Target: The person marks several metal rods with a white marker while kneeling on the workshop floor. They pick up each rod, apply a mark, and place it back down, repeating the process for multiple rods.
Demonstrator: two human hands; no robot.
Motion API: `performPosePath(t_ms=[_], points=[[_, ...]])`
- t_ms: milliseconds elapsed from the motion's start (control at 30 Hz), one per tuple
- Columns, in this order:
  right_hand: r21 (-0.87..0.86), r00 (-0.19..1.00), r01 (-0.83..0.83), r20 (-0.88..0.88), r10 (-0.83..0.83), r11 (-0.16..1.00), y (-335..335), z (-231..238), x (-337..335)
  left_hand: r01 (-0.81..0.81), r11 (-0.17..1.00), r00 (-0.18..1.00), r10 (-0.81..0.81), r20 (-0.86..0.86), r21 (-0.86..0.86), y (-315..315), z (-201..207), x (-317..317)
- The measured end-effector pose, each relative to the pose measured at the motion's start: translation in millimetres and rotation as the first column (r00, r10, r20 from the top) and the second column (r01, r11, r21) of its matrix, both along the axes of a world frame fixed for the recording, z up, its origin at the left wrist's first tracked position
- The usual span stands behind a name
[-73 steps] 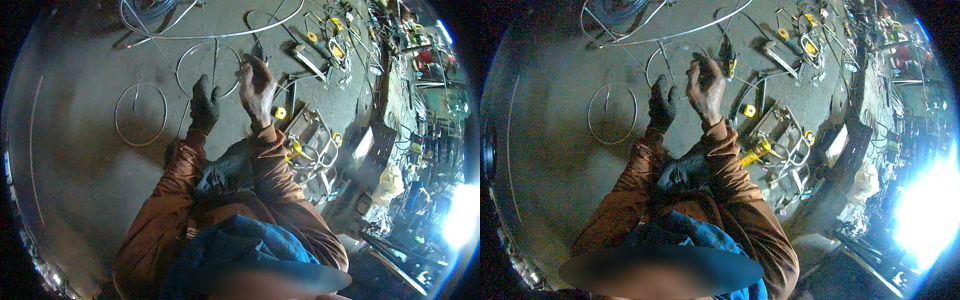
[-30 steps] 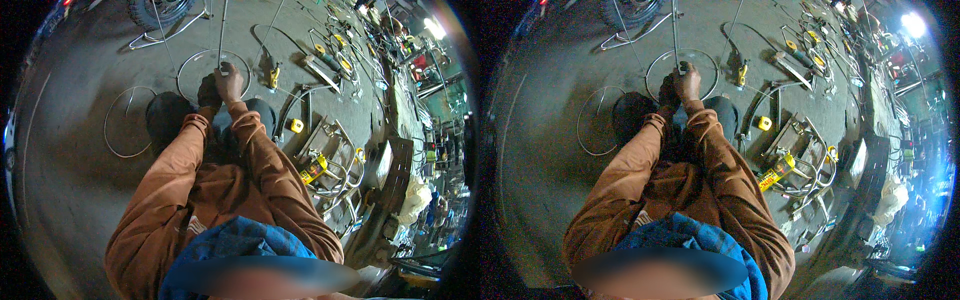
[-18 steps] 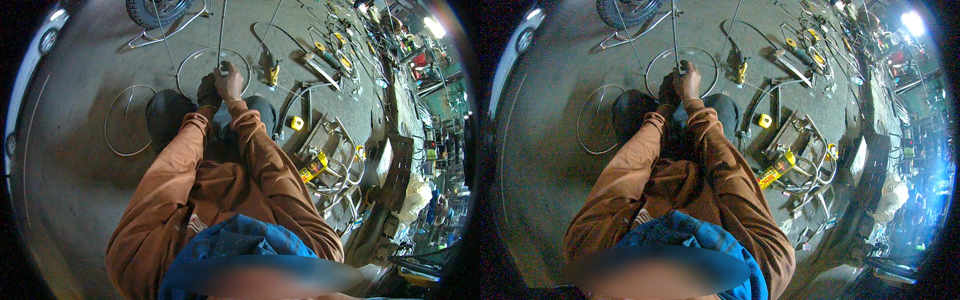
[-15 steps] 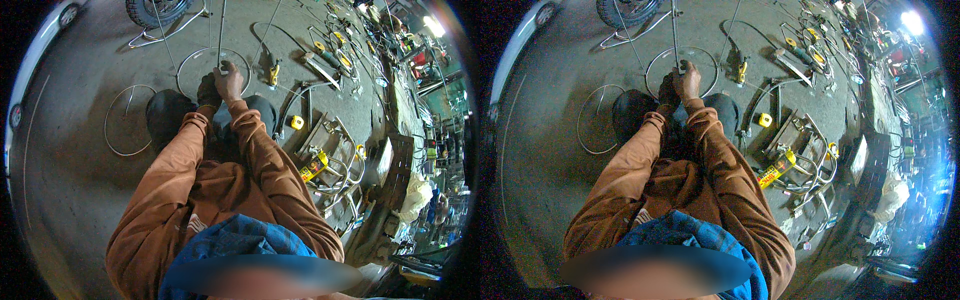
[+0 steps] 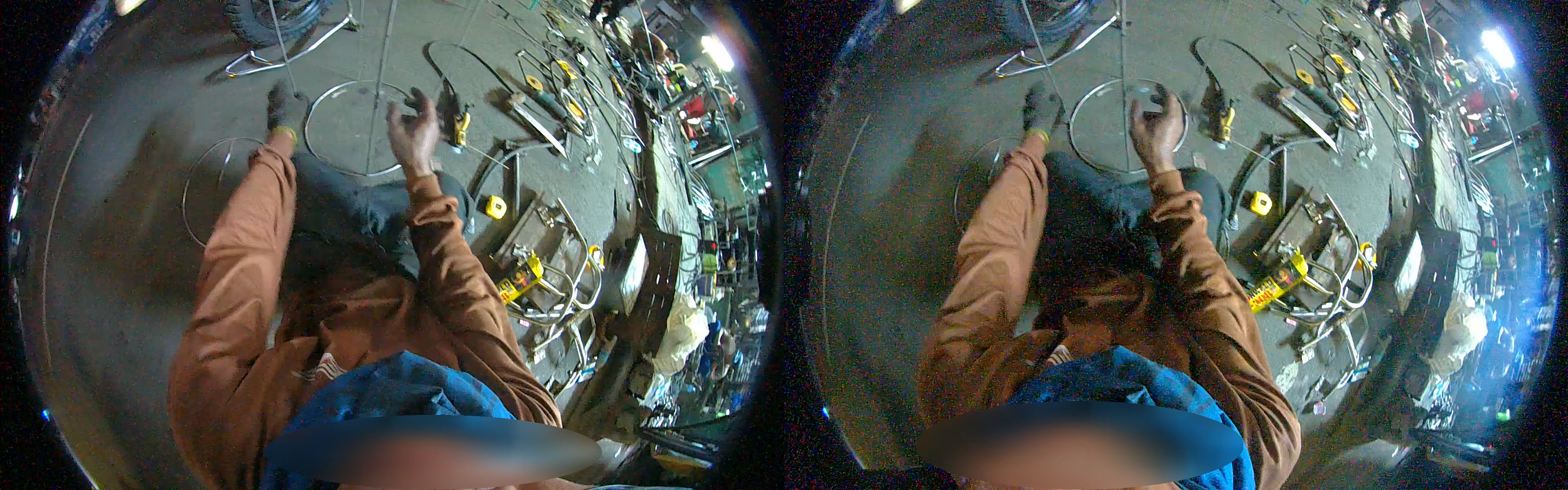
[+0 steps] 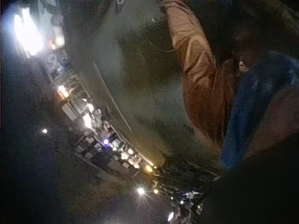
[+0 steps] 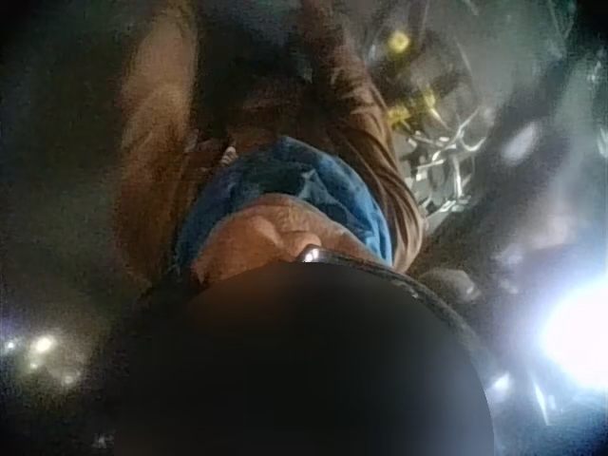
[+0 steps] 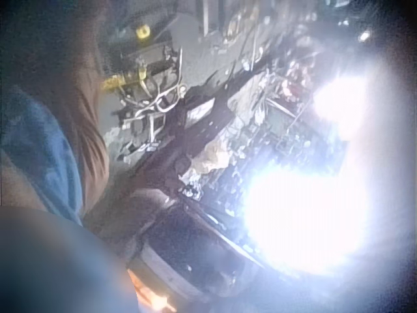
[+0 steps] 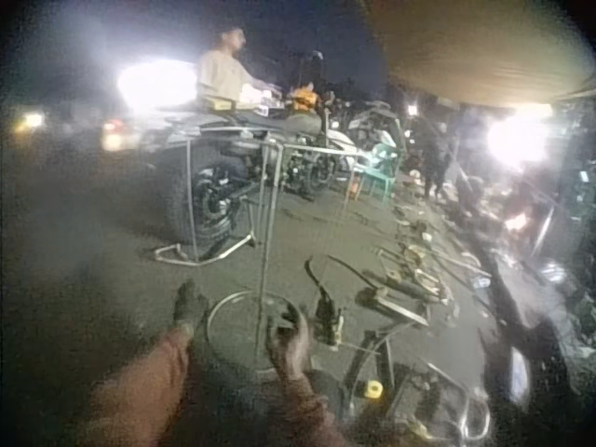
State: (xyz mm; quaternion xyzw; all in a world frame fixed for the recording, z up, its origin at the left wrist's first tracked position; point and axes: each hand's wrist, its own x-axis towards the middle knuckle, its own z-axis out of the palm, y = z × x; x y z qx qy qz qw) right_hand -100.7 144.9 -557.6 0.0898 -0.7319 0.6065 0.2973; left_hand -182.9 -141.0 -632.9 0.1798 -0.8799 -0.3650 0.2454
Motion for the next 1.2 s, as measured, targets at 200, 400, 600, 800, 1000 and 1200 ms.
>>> performPosePath(t_ms=[200, 400, 600, 800, 1000, 1200], points=[[0.119, 0.974, 0.056, 0.210, -0.081, 0.991, -19.1, 56.8, 9.1, 0.107, 0.932, 0.993, -0.086, 0.076, -0.345, -119.5, 90.8, -126.7], [0.158, 0.983, 0.032, 0.175, -0.060, 0.987, -46.0, 58.3, -4.6, 0.290, 0.946, 0.945, -0.259, -0.202, 0.144, -114.0, 93.4, -195.2], [0.489, 0.962, 0.267, -0.092, -0.256, 0.830, 7.8, 33.2, -55.7, 0.303, 0.952, 0.904, -0.270, -0.331, 0.052, -78.6, 108.2, -86.9], [0.516, 0.966, 0.131, 0.124, -0.225, 0.847, 75.0, 50.9, -148.4, 0.454, 0.854, 0.801, -0.268, -0.536, 0.252, 45.3, 112.9, 42.4], [0.567, 1.000, 0.015, -0.026, 0.000, 0.824, 64.9, 55.9, -174.3, 0.357, 0.905, 0.840, -0.203, -0.503, 0.232, 158.0, 115.0, 62.7], [0.549, 0.917, -0.374, 0.100, 0.386, 0.747, 14.0, 15.8, -92.3, 0.306, 0.949, 0.810, -0.220, -0.544, 0.072, 183.6, 123.4, 51.3]])
